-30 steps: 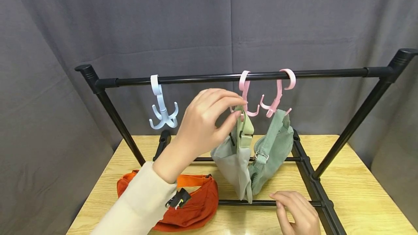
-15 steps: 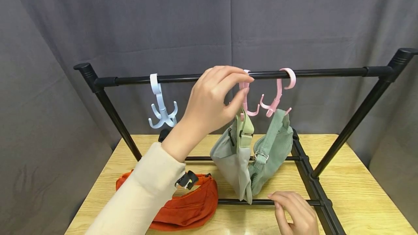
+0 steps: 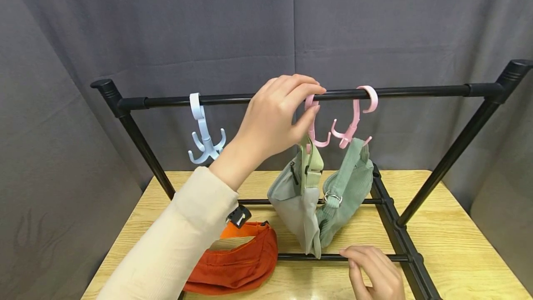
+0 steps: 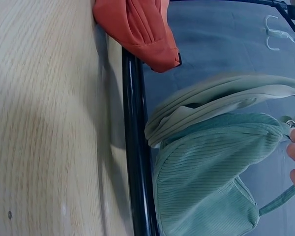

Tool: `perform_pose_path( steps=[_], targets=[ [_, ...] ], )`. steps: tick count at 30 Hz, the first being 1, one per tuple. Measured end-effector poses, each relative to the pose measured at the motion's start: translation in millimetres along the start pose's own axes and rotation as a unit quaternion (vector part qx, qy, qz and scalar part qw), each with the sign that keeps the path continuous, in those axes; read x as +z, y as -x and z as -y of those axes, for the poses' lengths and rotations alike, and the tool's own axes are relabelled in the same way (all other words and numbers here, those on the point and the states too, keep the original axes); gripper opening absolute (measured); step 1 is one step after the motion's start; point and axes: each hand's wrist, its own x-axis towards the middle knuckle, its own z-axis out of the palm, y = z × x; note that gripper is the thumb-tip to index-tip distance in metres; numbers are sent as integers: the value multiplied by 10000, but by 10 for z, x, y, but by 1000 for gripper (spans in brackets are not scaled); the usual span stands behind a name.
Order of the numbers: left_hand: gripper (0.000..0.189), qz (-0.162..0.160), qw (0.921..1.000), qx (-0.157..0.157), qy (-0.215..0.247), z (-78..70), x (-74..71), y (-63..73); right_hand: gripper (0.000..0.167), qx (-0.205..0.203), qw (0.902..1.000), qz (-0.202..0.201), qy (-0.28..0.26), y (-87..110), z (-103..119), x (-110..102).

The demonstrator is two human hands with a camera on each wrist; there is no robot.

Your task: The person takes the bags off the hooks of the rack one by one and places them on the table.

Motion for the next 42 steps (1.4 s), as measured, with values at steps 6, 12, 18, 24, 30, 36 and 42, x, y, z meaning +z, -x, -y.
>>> perform_pose_path(
  steps=[6,12,18,24,30,36,42],
  targets=[
    [24,433,9987,-248,-125,-4,52,-59,24,24,9999,51,-123,32,10,40],
    [29,957,9938,-511,-253,-23,47,-87,28,166,9996,225,-13,21,78,75],
    [34,1153,9919,-462,-258,-22,26,-71,31,89,9997,213,-35,-75,151,84],
    [41,1163,9926,-313,-171,3,24,-29,30,-104,9998,50,-174,-162,169,117],
    [40,1025,9939,-379,-163,-14,46,-19,26,13,9993,-84,-368,-188,154,158],
    [38,869,9952,-399,-190,-29,70,-17,30,659,9975,-30,-262,-262,200,181],
    [36,768,9959,-385,-271,-30,87,-9,34,581,9976,-256,-270,-476,220,197]
  ],
)
